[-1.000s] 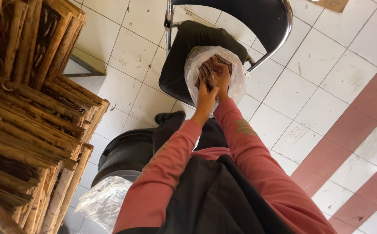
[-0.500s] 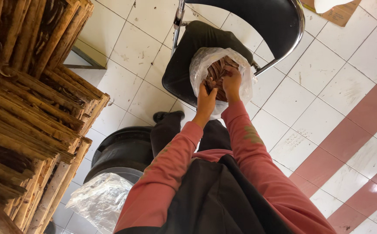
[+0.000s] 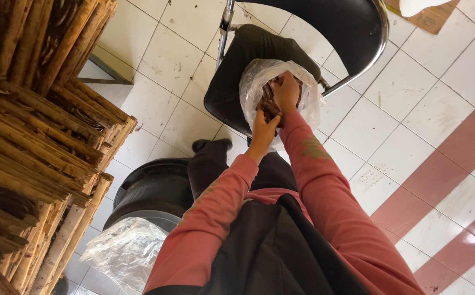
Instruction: The person picks up stacks of dried fruit slices from a woven wooden tray and places them into a plastic bag.
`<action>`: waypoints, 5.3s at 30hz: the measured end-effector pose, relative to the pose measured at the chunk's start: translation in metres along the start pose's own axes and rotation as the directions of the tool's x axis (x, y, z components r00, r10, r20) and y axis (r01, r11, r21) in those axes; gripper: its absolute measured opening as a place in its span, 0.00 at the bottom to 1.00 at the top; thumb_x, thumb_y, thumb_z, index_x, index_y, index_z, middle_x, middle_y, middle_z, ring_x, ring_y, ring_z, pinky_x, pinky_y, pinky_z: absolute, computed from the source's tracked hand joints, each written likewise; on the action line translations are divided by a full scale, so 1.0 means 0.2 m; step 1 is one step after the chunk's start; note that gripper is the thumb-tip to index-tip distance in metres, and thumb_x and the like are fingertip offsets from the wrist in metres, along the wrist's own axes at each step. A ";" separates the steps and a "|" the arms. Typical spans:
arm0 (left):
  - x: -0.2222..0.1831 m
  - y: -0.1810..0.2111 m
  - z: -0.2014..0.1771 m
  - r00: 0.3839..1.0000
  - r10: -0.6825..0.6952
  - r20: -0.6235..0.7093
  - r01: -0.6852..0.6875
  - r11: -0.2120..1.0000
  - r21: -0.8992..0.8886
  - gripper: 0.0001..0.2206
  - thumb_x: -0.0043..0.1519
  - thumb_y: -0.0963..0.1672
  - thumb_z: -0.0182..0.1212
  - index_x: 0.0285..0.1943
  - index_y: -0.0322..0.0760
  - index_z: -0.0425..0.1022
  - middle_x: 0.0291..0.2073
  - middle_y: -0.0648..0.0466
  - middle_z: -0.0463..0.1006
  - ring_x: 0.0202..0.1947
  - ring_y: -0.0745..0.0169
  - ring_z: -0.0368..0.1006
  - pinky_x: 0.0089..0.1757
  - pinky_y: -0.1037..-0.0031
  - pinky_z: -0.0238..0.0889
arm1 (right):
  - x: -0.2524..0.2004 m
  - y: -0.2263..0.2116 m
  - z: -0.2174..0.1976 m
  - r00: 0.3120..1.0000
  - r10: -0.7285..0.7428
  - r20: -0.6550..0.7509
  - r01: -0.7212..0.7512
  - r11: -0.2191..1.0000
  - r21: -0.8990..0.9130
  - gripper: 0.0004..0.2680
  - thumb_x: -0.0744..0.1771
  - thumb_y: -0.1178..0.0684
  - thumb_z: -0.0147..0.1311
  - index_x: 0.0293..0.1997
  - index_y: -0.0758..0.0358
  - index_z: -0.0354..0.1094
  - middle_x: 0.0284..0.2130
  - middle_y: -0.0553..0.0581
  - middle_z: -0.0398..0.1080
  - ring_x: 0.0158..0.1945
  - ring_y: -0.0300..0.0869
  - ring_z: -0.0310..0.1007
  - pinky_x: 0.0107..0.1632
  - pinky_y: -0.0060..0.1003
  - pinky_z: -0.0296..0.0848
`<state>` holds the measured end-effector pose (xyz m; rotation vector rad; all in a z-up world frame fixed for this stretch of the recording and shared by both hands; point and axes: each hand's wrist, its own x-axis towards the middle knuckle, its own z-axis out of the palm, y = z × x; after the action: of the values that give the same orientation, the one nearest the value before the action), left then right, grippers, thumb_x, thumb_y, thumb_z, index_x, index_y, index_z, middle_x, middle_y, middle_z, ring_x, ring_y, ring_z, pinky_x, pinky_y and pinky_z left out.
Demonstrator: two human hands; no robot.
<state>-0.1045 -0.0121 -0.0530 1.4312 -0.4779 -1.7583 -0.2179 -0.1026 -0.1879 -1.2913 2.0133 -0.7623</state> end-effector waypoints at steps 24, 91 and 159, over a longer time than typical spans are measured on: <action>0.19 -0.18 0.05 0.975 -0.087 -0.203 0.070 0.994 -0.087 0.16 0.65 0.40 0.60 0.60 0.32 0.66 0.48 0.50 0.74 0.40 0.64 0.72 0.38 0.75 0.69 | -0.33 -0.29 -0.65 0.931 0.098 0.350 -0.250 0.872 0.421 0.08 0.65 0.61 0.62 0.47 0.67 0.71 0.37 0.57 0.75 0.39 0.38 0.74 0.42 0.30 0.74; 0.59 -0.29 -0.08 0.974 -0.143 -0.178 0.088 0.954 -0.286 0.16 0.70 0.44 0.53 0.67 0.37 0.70 0.58 0.51 0.74 0.58 0.61 0.69 0.55 0.71 0.64 | -0.20 -0.27 -0.28 0.854 0.282 0.437 -0.501 0.671 0.547 0.12 0.65 0.58 0.61 0.53 0.64 0.68 0.38 0.53 0.73 0.38 0.39 0.72 0.40 0.34 0.71; 1.11 -0.31 -0.09 0.844 -0.078 0.531 -0.463 -0.607 0.646 0.28 0.67 0.48 0.41 0.80 0.57 0.47 0.78 0.59 0.47 0.76 0.56 0.43 0.67 0.49 0.37 | -0.10 0.01 0.09 0.964 0.220 0.150 -0.127 0.876 -0.466 0.34 0.68 0.35 0.49 0.78 0.66 0.37 0.74 0.70 0.45 0.77 0.62 0.41 0.74 0.55 0.40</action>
<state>-0.1167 -0.1419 -0.2442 1.5433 -3.1435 -0.4323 -0.1978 -0.0859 -0.1969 -1.3441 2.1762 -0.0644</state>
